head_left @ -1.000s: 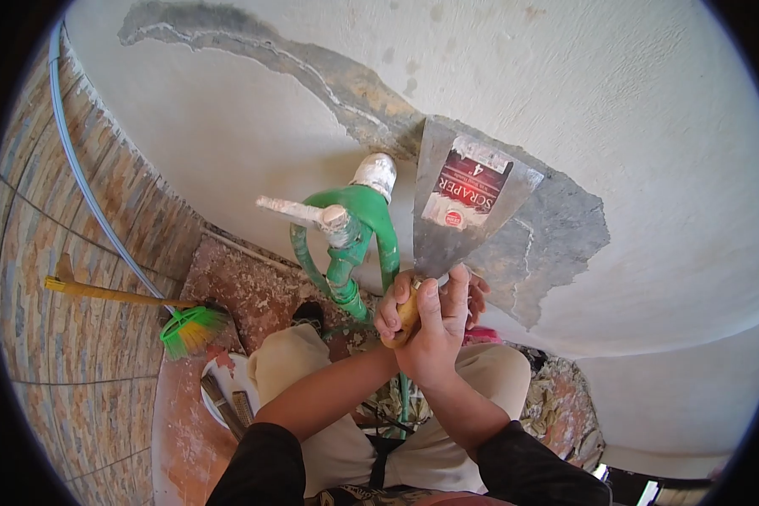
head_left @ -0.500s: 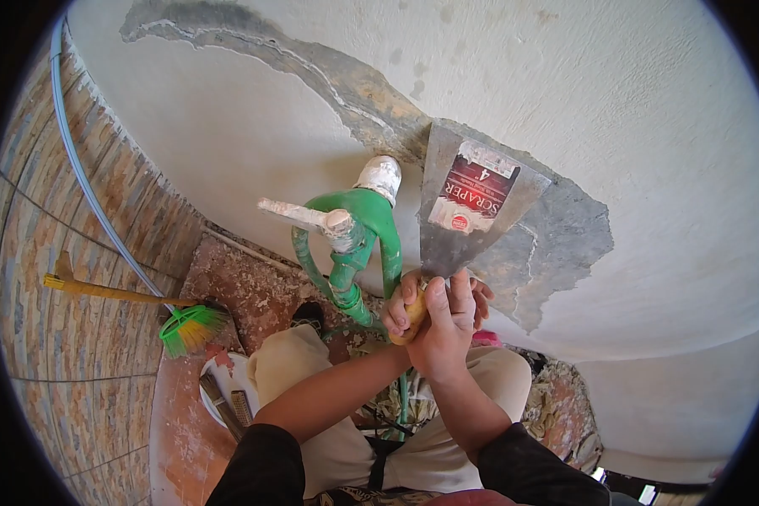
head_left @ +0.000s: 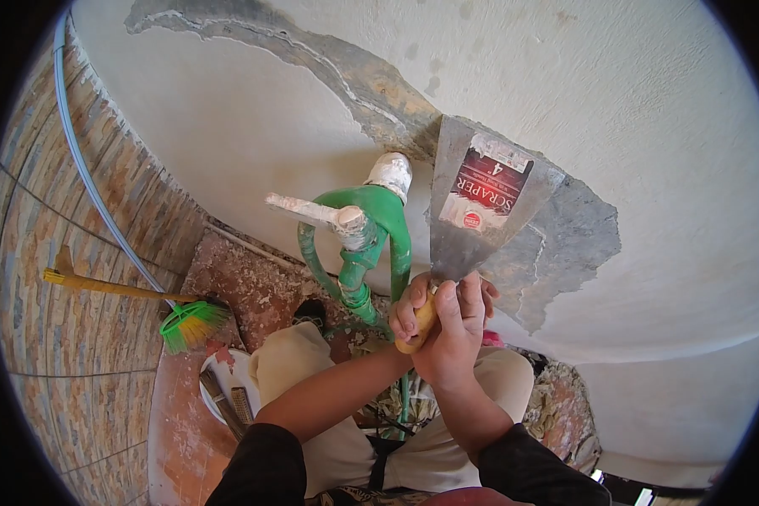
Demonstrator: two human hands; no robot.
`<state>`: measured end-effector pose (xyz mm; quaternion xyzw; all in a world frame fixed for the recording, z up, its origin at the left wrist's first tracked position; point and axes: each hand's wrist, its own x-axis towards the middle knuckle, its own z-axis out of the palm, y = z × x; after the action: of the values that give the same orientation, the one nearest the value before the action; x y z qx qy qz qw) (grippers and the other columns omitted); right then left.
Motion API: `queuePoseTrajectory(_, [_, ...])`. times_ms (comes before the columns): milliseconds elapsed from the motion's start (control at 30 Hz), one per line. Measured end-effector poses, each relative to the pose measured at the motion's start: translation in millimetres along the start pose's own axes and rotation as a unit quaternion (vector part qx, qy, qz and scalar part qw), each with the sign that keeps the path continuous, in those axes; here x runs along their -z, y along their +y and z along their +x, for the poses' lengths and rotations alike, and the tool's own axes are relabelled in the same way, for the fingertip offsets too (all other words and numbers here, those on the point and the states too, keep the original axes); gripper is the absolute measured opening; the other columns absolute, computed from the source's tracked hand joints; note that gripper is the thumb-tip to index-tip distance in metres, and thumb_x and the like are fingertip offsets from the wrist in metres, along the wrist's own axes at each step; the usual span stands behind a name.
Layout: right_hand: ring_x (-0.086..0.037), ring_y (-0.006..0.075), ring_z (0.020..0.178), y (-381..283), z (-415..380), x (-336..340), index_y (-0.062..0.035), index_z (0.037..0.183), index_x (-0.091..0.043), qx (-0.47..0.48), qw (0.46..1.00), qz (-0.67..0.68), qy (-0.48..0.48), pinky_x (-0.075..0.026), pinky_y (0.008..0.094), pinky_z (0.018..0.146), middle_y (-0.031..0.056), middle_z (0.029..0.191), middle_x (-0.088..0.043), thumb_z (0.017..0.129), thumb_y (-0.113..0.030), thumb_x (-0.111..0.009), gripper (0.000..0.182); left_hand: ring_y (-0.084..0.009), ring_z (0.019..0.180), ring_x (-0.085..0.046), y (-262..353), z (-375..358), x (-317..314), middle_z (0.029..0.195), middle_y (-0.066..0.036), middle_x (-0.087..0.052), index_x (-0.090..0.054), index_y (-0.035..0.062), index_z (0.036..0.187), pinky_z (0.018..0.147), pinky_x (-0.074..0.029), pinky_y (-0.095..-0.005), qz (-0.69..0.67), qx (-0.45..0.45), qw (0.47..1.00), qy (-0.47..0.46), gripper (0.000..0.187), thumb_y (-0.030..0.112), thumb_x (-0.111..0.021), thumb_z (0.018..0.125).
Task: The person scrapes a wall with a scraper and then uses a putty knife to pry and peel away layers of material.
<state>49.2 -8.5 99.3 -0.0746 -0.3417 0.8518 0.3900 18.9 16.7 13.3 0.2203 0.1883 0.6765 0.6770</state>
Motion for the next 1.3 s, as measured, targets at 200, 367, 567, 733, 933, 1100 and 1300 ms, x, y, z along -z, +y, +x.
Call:
queuePoseTrajectory(200, [-0.05,0.0182,0.058,6.1,-1.4,1.4,-0.0031,0.12,-0.044,0.015,1.0,-0.006,0.01,-0.041,0.0293,0.05,0.0128,0.084,-0.05,0.1,-0.011,-0.045,0.022,-0.0176,0.082,-0.052,-7.9,8.3,16.7,0.088,-0.009,-0.054,-0.051,0.0001,0.111,0.073,-0.042,-0.0314,-0.034,0.055,0.997,-0.032,0.055,0.052,-0.038,0.098])
queuePoseTrajectory(367, [-0.05,0.0179,0.057,2.8,-0.1,-2.0,-0.0044,0.115,-0.046,0.017,0.999,-0.041,0.017,-0.041,0.0286,0.049,0.0134,0.084,-0.051,0.099,-0.01,-0.045,0.016,-0.0174,0.082,-0.052,-9.1,3.8,12.2,0.089,-0.009,-0.054,-0.051,0.0012,0.111,0.074,-0.042,-0.031,-0.023,0.019,0.999,-0.029,0.054,0.052,-0.039,0.097])
queuePoseTrajectory(567, [-0.05,0.0167,0.056,3.5,1.0,-5.7,-0.0019,0.107,-0.046,0.026,0.999,-0.041,0.023,-0.041,0.0272,0.048,0.0128,0.081,-0.051,0.1,-0.01,-0.045,0.012,-0.0162,0.081,-0.05,-10.9,3.1,10.2,0.089,-0.007,-0.052,-0.048,0.0023,0.114,0.074,-0.041,-0.0299,-0.016,-0.005,0.999,-0.042,0.059,0.057,-0.035,0.096])
queuePoseTrajectory(733, [-0.049,0.0161,0.054,3.4,1.2,-0.7,-0.0011,0.105,-0.046,0.041,0.995,-0.085,0.025,-0.041,0.027,0.048,0.0123,0.079,-0.051,0.1,-0.012,-0.045,0.012,-0.016,0.083,-0.049,-11.1,1.5,10.8,0.091,-0.007,-0.052,-0.047,0.0023,0.115,0.076,-0.04,-0.0299,-0.005,-0.002,0.999,-0.042,0.066,0.062,-0.036,0.091])
queuePoseTrajectory(933, [-0.046,0.0176,0.051,-0.3,1.4,5.2,-0.0105,0.117,-0.041,0.028,0.991,-0.132,-0.012,-0.038,0.0291,0.046,0.0117,0.085,-0.05,0.102,-0.016,-0.037,0.016,-0.0157,0.087,-0.048,-11.6,0.3,12.6,0.094,-0.007,-0.051,-0.046,0.0024,0.117,0.078,-0.039,-0.0299,0.01,0.003,0.999,-0.04,0.074,0.069,-0.037,0.086])
queuePoseTrajectory(1100, [-0.046,0.0173,0.052,2.1,4.4,6.8,-0.0117,0.121,-0.04,0.032,0.992,-0.124,-0.003,-0.039,0.0289,0.048,0.012,0.085,-0.05,0.102,-0.017,-0.037,0.02,-0.0155,0.089,-0.047,-12.3,-0.3,15.2,0.096,-0.008,-0.05,-0.045,0.0024,0.118,0.08,-0.038,-0.0298,0.023,0.005,0.999,-0.038,0.081,0.075,-0.038,0.081])
queuePoseTrajectory(1300, [-0.05,0.0157,0.056,0.3,2.9,2.1,0.0011,0.118,-0.044,0.043,0.997,-0.064,0.015,-0.041,0.027,0.049,0.0124,0.084,-0.052,0.1,-0.016,-0.046,0.025,-0.0155,0.088,-0.048,-4.9,0.2,16.0,0.095,-0.008,-0.05,-0.045,0.0023,0.117,0.079,-0.038,-0.0297,0.028,-0.004,0.999,-0.037,0.08,0.074,-0.037,0.082])
